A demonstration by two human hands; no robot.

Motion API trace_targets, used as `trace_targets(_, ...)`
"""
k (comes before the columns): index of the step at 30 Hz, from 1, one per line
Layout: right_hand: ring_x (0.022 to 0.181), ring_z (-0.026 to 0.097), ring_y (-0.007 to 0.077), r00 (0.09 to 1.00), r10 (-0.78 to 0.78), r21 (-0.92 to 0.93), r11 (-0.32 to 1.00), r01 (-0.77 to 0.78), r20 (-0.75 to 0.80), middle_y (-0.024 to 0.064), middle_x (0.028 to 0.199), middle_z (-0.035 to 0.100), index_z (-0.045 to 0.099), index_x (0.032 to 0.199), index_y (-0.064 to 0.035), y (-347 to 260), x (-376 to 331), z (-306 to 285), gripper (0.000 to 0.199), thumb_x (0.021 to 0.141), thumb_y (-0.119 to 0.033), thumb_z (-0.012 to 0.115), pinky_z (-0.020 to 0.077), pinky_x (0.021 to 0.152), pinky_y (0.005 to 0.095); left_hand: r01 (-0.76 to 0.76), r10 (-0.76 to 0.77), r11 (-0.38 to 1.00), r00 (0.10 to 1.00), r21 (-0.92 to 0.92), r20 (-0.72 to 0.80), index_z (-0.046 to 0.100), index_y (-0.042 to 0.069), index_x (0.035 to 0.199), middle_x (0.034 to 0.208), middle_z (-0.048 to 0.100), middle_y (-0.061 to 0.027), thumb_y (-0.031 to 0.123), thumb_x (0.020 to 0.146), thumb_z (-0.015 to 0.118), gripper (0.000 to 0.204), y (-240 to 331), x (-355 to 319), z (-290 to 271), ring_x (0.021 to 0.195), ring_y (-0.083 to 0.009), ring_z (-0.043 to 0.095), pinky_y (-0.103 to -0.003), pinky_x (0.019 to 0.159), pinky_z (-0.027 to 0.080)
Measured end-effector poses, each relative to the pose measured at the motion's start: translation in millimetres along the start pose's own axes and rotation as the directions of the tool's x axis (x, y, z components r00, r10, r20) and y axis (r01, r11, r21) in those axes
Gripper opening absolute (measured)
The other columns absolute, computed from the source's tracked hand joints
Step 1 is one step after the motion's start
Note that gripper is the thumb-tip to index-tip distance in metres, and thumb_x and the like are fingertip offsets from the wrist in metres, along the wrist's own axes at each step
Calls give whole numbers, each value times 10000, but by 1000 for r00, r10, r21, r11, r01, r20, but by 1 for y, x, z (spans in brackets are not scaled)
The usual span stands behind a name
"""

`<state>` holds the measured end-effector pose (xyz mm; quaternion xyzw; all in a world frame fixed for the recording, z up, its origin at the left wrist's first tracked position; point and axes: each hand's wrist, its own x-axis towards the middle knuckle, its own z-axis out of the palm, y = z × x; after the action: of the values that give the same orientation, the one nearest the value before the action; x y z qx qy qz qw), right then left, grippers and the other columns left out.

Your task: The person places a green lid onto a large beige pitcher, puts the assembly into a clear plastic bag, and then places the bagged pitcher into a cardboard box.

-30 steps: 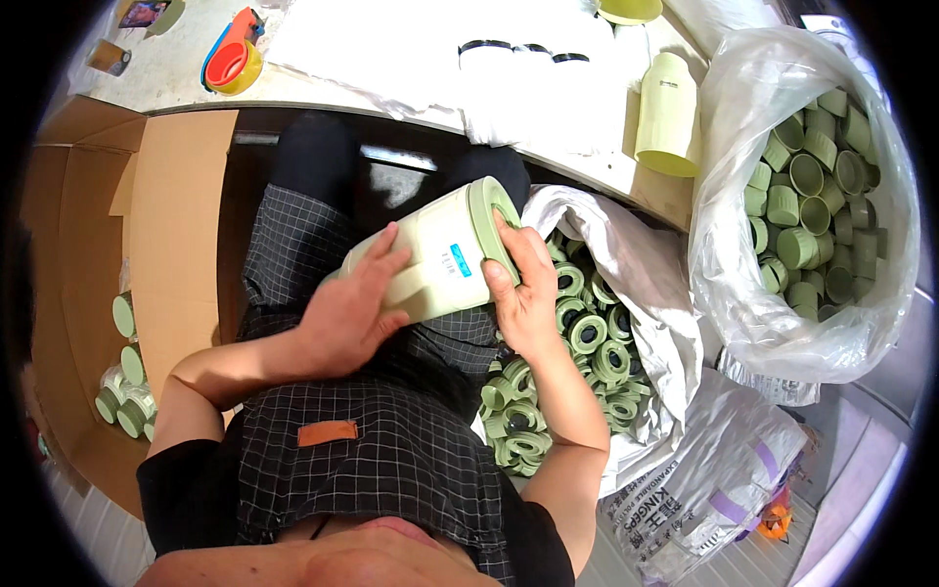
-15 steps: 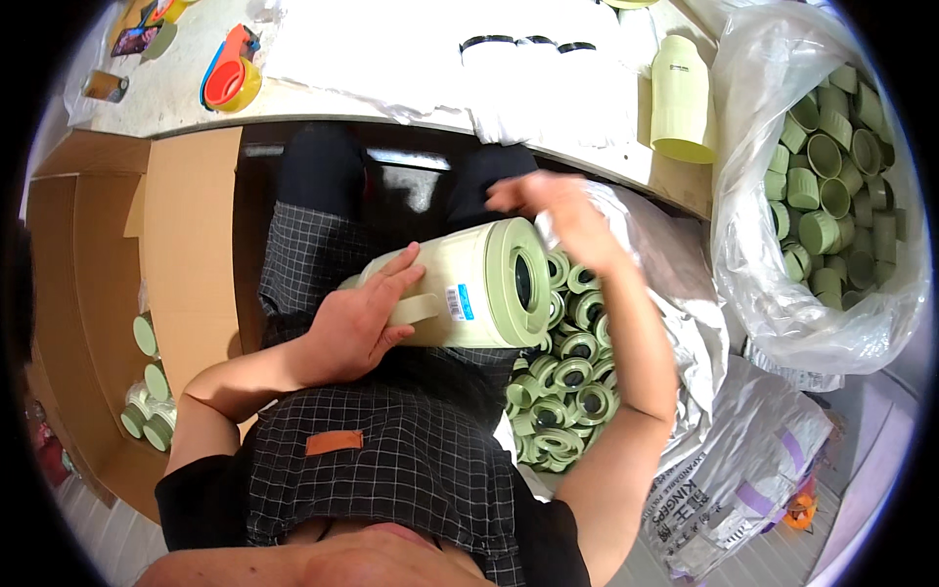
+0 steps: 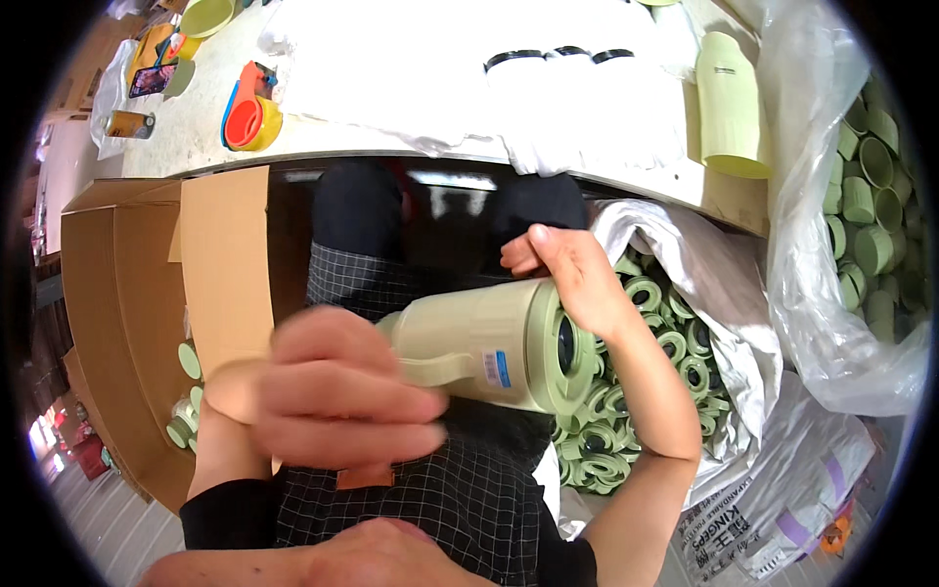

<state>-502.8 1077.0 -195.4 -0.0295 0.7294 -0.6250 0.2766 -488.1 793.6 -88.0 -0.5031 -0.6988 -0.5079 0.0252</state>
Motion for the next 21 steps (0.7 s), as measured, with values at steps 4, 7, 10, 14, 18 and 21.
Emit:
trace_targets(4,898,661,202,997,-22,-8,1000,22,-75,130,938,708,662,1081,60,-15,-3,8,463,1037,-361,473,505,820,316,382,-221,862,876,334,-430,699,93,820,790,624,-63,141,779,733,72,-138,46,-8,747,-255,578,-352,736,475)
trace_targets(7,888,663,233,993,-94,-133,988,84,-69,132,956,708,660,1096,23,-42,-6,14,313,1004,-249,535,508,827,326,656,-570,563,749,502,-339,716,34,889,912,673,-146,205,829,692,183,-288,19,-9,962,-326,622,-409,862,488)
trace_targets(10,933,644,265,981,-192,-308,935,173,-33,120,973,693,657,1110,-11,-51,-8,10,206,959,-126,577,514,829,342,826,-756,532,562,185,-336,711,26,907,965,678,-162,225,850,668,211,-310,21,-14,971,-326,633,-413,866,493)
trace_targets(14,937,645,219,989,-142,-168,977,132,-45,118,984,698,655,1119,2,-45,14,16,211,954,-103,575,507,843,322,706,-614,677,698,208,-368,713,30,906,973,681,-167,254,867,644,237,-303,10,-12,984,-322,636,-414,871,494)
trace_targets(18,944,642,162,970,-208,49,975,215,-124,97,993,698,657,1125,28,-39,33,24,230,950,-97,577,485,868,290,774,-649,614,606,153,-459,680,-12,949,910,682,-181,230,911,586,262,-317,18,-13,866,-328,639,-400,812,491)
trace_targets(21,888,613,136,924,-202,163,951,265,-324,89,973,677,636,1103,27,-20,45,16,232,968,-160,610,484,823,275,565,-712,702,582,-434,-393,697,-17,907,831,693,-106,186,950,543,258,-293,46,-10,817,-161,617,-304,764,493)
